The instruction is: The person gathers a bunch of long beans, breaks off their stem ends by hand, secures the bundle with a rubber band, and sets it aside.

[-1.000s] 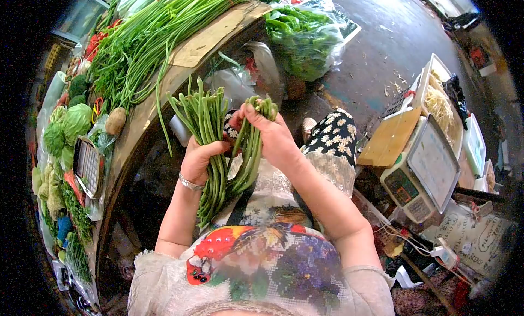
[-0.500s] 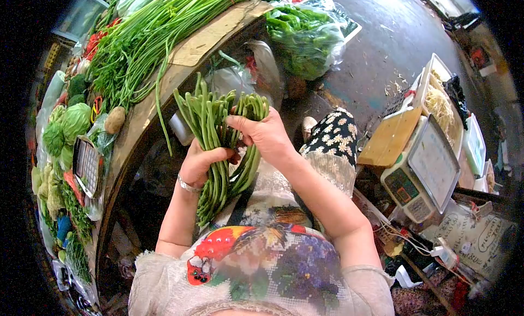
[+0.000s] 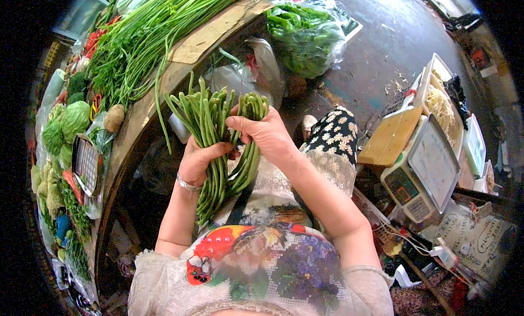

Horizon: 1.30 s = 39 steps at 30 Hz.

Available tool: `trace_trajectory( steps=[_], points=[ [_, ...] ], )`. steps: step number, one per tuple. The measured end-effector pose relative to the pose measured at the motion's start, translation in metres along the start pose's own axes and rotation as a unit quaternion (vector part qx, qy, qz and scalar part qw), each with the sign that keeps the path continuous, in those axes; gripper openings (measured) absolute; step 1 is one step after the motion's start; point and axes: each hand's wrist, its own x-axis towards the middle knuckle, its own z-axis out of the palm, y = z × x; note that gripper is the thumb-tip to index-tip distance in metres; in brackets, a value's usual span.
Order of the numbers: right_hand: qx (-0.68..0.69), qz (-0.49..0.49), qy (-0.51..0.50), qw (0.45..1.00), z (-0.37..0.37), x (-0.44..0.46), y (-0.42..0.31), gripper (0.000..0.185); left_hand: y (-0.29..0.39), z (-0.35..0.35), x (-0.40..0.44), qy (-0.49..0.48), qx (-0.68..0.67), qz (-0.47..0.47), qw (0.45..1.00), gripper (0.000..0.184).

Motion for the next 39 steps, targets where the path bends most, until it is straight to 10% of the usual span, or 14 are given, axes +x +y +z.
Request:
trace_trajectory(
  steps=[39],
  points=[
    [0.100, 0.001, -0.005, 0.995, -0.004, -0.002, 0.004, 0.013, 0.005, -0.006, -0.001, 0.042, -0.030, -0.034, 0.998, 0.033]
  ],
)
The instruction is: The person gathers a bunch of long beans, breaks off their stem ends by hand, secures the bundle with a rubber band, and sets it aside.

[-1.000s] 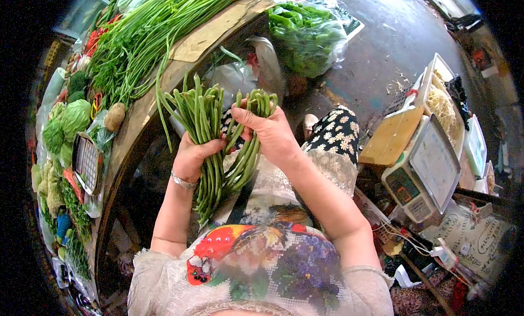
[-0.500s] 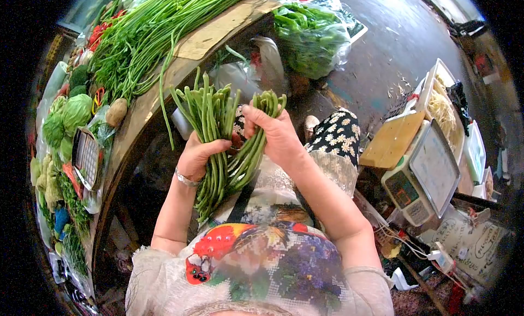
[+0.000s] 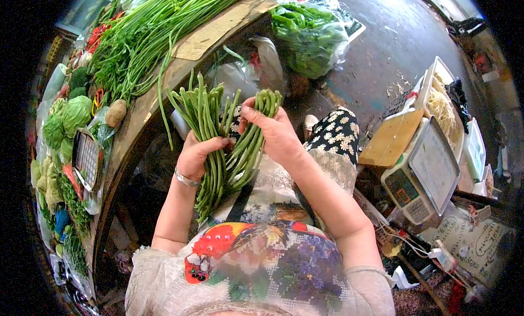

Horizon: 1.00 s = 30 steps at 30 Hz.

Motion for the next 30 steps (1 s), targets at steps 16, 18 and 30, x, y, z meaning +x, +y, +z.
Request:
trace_trajectory(
  steps=[16, 18, 30],
  points=[
    [0.089, 0.003, 0.038, 0.995, 0.000, 0.003, 0.007, 0.011, -0.014, 0.013, 0.007, 0.002, 0.048, 0.063, 0.997, 0.050],
    [0.096, 0.007, 0.088, 0.991, 0.006, 0.000, 0.001, 0.010, -0.007, 0.012, 0.003, 0.021, 0.032, 0.040, 0.998, 0.047],
    [-0.097, -0.013, -0.018, 0.995, 0.013, -0.002, -0.009, 0.021, 0.023, 0.014, -0.003, 0.041, 0.043, 0.074, 0.995, 0.036]
  ],
)
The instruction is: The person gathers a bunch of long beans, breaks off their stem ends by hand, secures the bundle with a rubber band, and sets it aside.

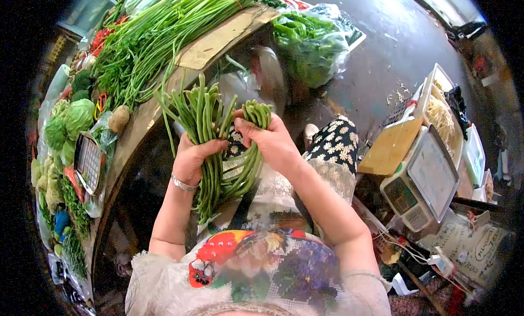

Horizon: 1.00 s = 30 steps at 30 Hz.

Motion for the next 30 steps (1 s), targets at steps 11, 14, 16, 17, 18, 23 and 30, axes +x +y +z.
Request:
trace_trajectory(
  steps=[11, 14, 16, 17, 18, 23, 30],
  points=[
    [0.125, 0.029, 0.094, 0.987, 0.010, -0.002, -0.011, 0.010, -0.005, 0.010, -0.001, -0.007, -0.037, -0.001, 0.999, 0.036],
    [0.139, -0.016, 0.023, 0.990, -0.005, 0.004, 0.005, 0.013, -0.014, 0.004, 0.001, -0.005, -0.011, -0.006, 1.000, 0.034],
    [0.129, -0.037, 0.023, 0.991, -0.002, 0.003, 0.007, 0.016, -0.015, 0.004, 0.001, -0.012, -0.013, -0.002, 1.000, 0.033],
    [0.118, -0.057, 0.023, 0.991, -0.001, 0.003, 0.007, 0.019, -0.015, 0.004, 0.001, -0.018, -0.015, 0.002, 1.000, 0.033],
    [0.122, -0.065, 0.021, 0.990, 0.001, 0.002, 0.008, 0.022, -0.017, 0.003, 0.002, -0.018, -0.015, 0.001, 1.000, 0.033],
    [0.113, -0.036, 0.045, 0.992, 0.005, 0.000, 0.002, 0.013, -0.020, 0.002, 0.002, -0.060, 0.022, 0.013, 0.998, 0.033],
    [0.116, 0.022, 0.046, 0.992, -0.008, 0.003, 0.003, 0.013, -0.019, -0.003, 0.003, -0.018, -0.039, -0.025, 0.999, 0.030]
  ],
)
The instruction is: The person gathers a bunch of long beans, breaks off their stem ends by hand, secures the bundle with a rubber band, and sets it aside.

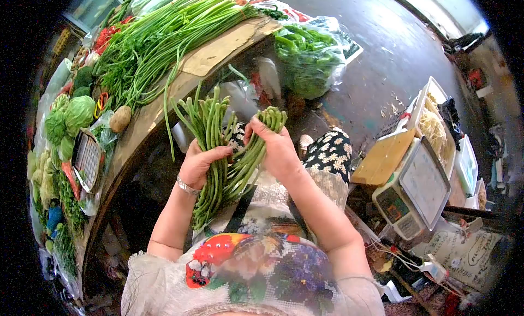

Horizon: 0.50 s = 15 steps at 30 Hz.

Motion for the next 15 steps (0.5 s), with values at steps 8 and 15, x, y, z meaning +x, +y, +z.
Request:
trace_trajectory(
  steps=[8, 15],
  points=[
    [-0.201, 0.019, -0.086, 0.976, -0.002, 0.006, -0.004, 0.019, -0.006, 0.002, 0.002, -0.030, 0.042, 0.004, 0.999, 0.036],
    [-0.012, 0.028, -0.036, 0.999, 0.002, 0.000, -0.005, 0.015, -0.006, -0.005, 0.003, -0.015, 0.008, -0.009, 1.000, 0.021]
  ],
)
